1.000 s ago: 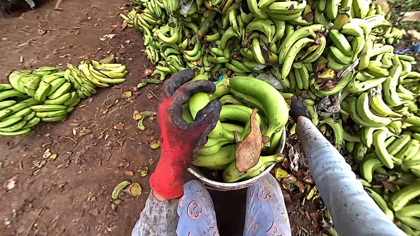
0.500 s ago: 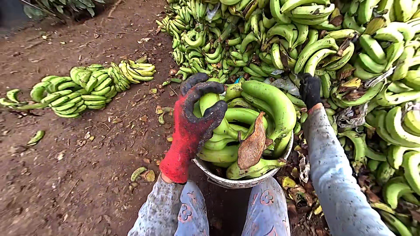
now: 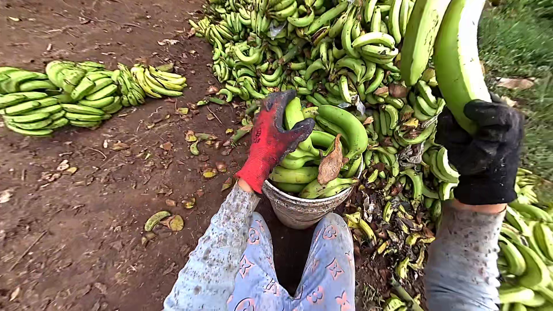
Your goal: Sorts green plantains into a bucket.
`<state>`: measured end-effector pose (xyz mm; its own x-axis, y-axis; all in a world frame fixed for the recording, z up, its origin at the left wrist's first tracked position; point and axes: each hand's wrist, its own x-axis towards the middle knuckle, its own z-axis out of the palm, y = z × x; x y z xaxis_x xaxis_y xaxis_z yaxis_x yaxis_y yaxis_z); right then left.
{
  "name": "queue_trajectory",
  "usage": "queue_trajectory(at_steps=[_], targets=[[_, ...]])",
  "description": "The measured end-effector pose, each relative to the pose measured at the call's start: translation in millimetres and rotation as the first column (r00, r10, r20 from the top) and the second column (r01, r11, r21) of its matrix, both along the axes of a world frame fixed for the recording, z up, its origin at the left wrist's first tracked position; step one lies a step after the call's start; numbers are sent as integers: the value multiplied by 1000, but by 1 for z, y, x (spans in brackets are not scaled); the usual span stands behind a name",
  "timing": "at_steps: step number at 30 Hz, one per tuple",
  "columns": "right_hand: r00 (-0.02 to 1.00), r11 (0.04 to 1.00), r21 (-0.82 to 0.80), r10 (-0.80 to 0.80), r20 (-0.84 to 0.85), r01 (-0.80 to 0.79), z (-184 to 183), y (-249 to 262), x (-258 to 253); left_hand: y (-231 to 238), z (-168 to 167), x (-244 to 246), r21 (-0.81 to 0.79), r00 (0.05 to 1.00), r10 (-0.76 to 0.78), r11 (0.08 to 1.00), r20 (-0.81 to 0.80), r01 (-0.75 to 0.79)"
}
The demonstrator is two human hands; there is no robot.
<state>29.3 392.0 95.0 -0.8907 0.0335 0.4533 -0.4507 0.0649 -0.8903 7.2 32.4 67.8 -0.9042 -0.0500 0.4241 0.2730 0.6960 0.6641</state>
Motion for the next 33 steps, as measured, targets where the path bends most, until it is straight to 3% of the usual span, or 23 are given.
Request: queue_trajectory(at_steps=[2, 4, 5, 7, 9, 11, 13, 15, 17, 19, 22, 23, 25, 27, 29, 31, 33], targets=[[933, 917, -191, 360, 19, -350, 5, -15, 1, -3, -2, 1, 18, 1000, -3, 1000, -10, 3], [822, 831, -164, 553, 135, -532, -3, -31, -5, -8, -5, 1, 48, 999, -13, 999, -35, 14], [826, 857, -45, 508, 242, -514, -11, -35, -6, -11, -7, 2, 77, 998, -31, 996, -51, 35], [871, 876, 273, 266, 414, -397, -23, -42, -3, -20, -13, 6, 135, 994, -66, 988, -84, 77], [923, 785, 527, 144, 357, -326, -17, -49, 6, -30, -17, 11, 145, 990, -114, 981, -88, 126], [975, 686, 694, 114, 191, -216, 0, -59, 11, -35, -15, 14, 137, 986, -146, 978, -86, 157], [994, 660, 746, 112, 13, -84, 15, -78, 3, -35, -14, 17, 122, 981, -170, 976, -90, 181], [973, 695, 719, 176, -149, -15, 15, -105, 0, -35, -15, 22, 162, 974, -198, 963, -111, 214], [965, 631, 776, 205, -160, -5, 1, -137, 5, -35, -16, 26, 248, 970, -191, 942, -151, 224], [981, 527, 847, 124, -149, 62, -19, -158, 2, -33, -21, 31, 301, 977, -132, 937, -168, 179], [984, 423, 905, 131, -120, 54, -16, -155, 4, -28, -26, 31, 224, 989, -53, 971, -137, 83], [976, 459, 885, 149, -160, 75, -17, -146, 9, -25, -23, 32, 163, 992, -31, 985, -126, 52], [954, 685, 721, 135, -269, 106, -30, -122, 27, -19, -6, 34, 34, 995, 24, 999, -100, -21], [986, 917, 388, -28, -166, 92, -67, -99, 52, -13, 16, 33, -107, 992, 57, 992, -112, -69], [976, 977, 78, -205, 72, 199, -130, -86, 49, -7, 34, 25, -243, 998, -4, 970, -63, -11], [881, 965, 100, -262, 394, 242, -203, -86, 40, -2, 44, 12, -332, 990, -126, 933, 64, 140], [774, 951, 310, -208, 599, 15, -261, -94, 32, 2, 40, 0, -306, 968, -221, 919, 122, 249]])
